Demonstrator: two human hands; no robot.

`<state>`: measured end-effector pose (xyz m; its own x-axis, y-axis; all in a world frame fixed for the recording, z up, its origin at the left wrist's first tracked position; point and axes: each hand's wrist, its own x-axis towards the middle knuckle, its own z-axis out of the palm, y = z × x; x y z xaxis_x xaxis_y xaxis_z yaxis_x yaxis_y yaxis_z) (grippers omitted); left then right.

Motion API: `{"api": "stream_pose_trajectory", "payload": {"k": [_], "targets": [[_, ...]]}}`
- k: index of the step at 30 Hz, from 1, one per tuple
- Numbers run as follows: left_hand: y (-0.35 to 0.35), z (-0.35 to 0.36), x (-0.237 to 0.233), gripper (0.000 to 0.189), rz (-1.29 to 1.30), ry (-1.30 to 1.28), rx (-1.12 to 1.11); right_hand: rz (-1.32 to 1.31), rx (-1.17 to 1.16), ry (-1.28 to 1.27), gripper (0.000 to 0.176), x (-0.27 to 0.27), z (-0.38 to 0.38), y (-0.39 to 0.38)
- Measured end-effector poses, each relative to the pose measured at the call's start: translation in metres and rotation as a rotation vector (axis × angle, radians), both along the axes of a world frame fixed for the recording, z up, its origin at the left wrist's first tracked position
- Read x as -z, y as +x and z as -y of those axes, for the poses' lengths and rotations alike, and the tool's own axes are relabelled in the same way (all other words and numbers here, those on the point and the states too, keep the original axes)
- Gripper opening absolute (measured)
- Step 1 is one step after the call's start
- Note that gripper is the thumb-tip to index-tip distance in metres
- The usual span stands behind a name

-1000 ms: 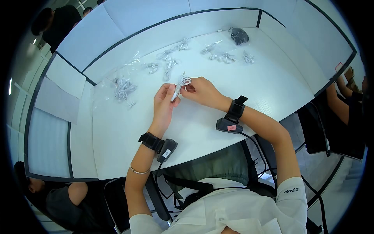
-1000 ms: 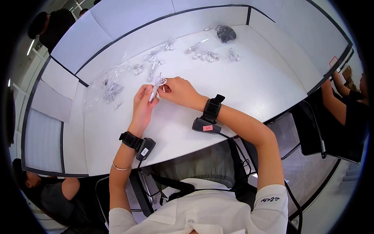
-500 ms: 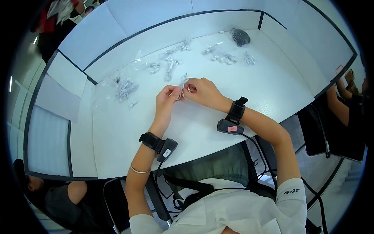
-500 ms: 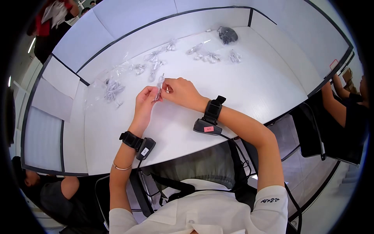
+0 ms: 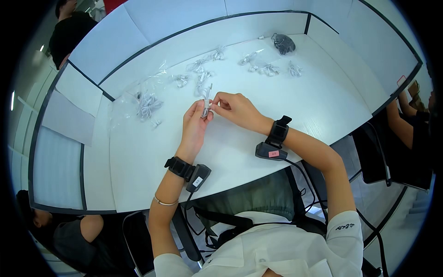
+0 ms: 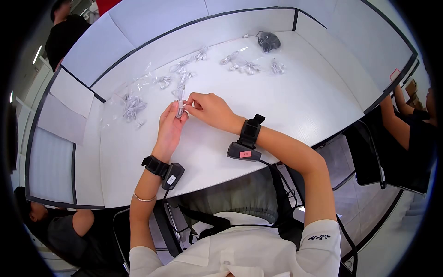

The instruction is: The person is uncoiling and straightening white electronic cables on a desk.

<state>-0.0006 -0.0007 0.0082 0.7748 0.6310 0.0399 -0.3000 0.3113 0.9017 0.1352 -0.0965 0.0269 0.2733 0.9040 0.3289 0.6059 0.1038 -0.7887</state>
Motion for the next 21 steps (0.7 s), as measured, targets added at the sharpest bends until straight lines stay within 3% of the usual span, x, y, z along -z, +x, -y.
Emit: {"api": "stream_pose_trajectory", "payload": {"k": [9,21], "targets": [[0.003,0.005,-0.003,0.026,0.044,-0.088,-0.087,0.046,0.002,0.008,0.021,-0.002,0.001,-0.002],[-0.001,-0.003,-0.003,0.023,0.006,-0.073,0.016,-0.004,-0.035,0.062,0.018,-0.004,0.002,-0.004]]}}
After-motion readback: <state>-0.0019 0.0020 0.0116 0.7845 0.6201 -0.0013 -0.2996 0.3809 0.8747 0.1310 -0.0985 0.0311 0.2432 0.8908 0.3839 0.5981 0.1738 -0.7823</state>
